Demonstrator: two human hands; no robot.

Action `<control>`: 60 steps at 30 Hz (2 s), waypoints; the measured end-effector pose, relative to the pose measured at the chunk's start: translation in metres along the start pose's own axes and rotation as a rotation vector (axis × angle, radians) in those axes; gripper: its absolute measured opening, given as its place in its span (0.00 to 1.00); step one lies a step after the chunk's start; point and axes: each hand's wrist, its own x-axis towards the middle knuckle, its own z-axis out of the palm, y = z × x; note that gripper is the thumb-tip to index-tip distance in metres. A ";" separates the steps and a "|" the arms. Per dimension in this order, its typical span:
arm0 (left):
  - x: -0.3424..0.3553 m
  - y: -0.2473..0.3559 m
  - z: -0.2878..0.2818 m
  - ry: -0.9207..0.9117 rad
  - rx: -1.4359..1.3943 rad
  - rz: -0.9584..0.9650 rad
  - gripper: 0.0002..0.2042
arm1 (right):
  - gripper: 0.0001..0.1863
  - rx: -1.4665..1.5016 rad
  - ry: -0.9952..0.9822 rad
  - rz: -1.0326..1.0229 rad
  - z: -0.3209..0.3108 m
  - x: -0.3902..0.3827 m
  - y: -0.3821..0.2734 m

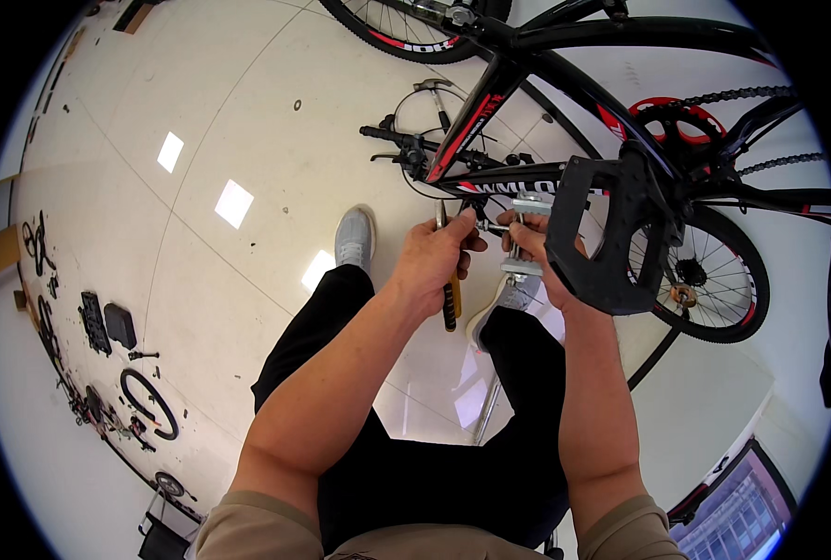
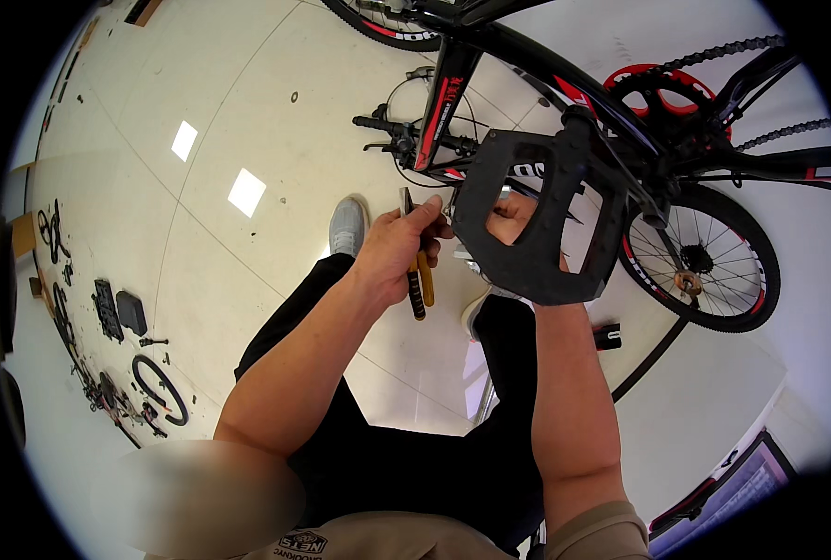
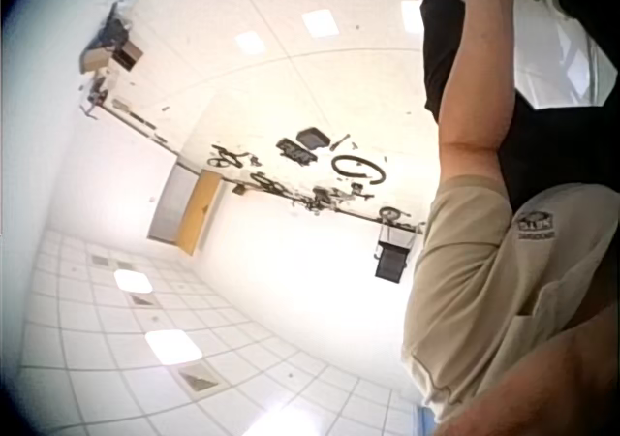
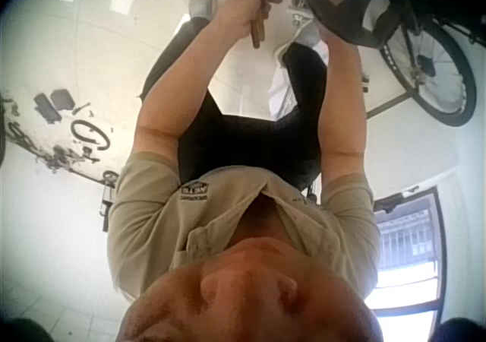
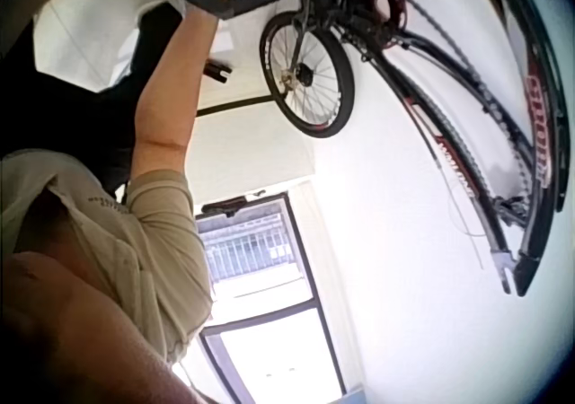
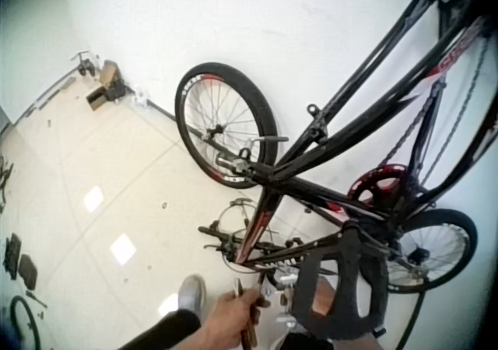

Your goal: The person uses pliers to remove a small metal component from a bicycle pedal. They then reattach the pedal to the crank arm and tighten it with the pliers.

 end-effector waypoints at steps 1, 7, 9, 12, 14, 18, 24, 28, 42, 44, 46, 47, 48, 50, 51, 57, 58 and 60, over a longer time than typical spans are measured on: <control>-0.001 0.001 0.000 -0.001 -0.010 -0.006 0.10 | 0.14 0.000 0.000 0.004 0.000 0.000 -0.001; -0.004 0.002 0.002 -0.017 -0.017 0.051 0.11 | 0.14 0.010 -0.001 0.015 0.003 -0.004 -0.008; -0.004 0.003 0.002 -0.023 0.000 0.046 0.11 | 0.14 -0.022 0.008 0.021 0.000 0.000 -0.001; -0.001 0.003 0.000 -0.014 -0.021 -0.001 0.10 | 0.13 -0.036 0.006 0.043 -0.003 0.003 0.006; 0.000 0.003 -0.001 -0.010 -0.038 -0.026 0.10 | 0.13 -0.011 0.010 0.040 -0.002 0.003 0.004; 0.000 0.001 0.000 -0.012 -0.008 0.018 0.11 | 0.13 0.012 0.008 0.016 0.001 0.000 0.001; 0.000 -0.002 0.000 -0.025 0.012 0.021 0.13 | 0.13 0.033 -0.039 0.012 0.000 -0.002 -0.005; 0.000 -0.001 0.000 -0.024 0.010 -0.014 0.13 | 0.13 0.017 0.005 0.012 0.002 -0.001 -0.001; -0.002 0.000 0.002 -0.016 0.046 -0.022 0.14 | 0.13 -0.105 0.040 -0.050 -0.006 0.013 0.024; -0.002 -0.001 0.003 0.023 0.003 -0.011 0.14 | 0.13 -0.119 0.042 -0.033 -0.004 0.012 0.021; -0.002 -0.001 0.003 0.044 -0.012 -0.011 0.13 | 0.13 -0.107 0.035 -0.030 -0.003 0.010 0.017; -0.002 -0.001 0.004 0.054 -0.020 -0.012 0.13 | 0.14 -0.086 0.025 -0.037 -0.002 0.009 0.016; -0.002 -0.001 0.003 0.036 0.002 -0.004 0.13 | 0.14 -0.065 0.016 -0.043 -0.002 0.008 0.016; -0.001 -0.002 0.001 0.003 0.046 0.015 0.13 | 0.14 -0.072 0.024 -0.024 -0.004 0.009 0.017; 0.000 -0.003 0.000 -0.006 0.057 0.003 0.12 | 0.14 -0.076 0.029 -0.015 -0.004 0.009 0.017; -0.002 -0.001 0.002 0.003 0.011 -0.037 0.11 | 0.13 -0.065 0.037 -0.014 -0.002 0.009 0.015; -0.003 0.001 0.004 0.016 0.003 -0.035 0.12 | 0.13 -0.078 0.038 -0.011 -0.003 0.010 0.017; -0.003 0.001 0.004 0.023 -0.003 -0.025 0.13 | 0.13 -0.104 0.039 -0.006 -0.005 0.012 0.019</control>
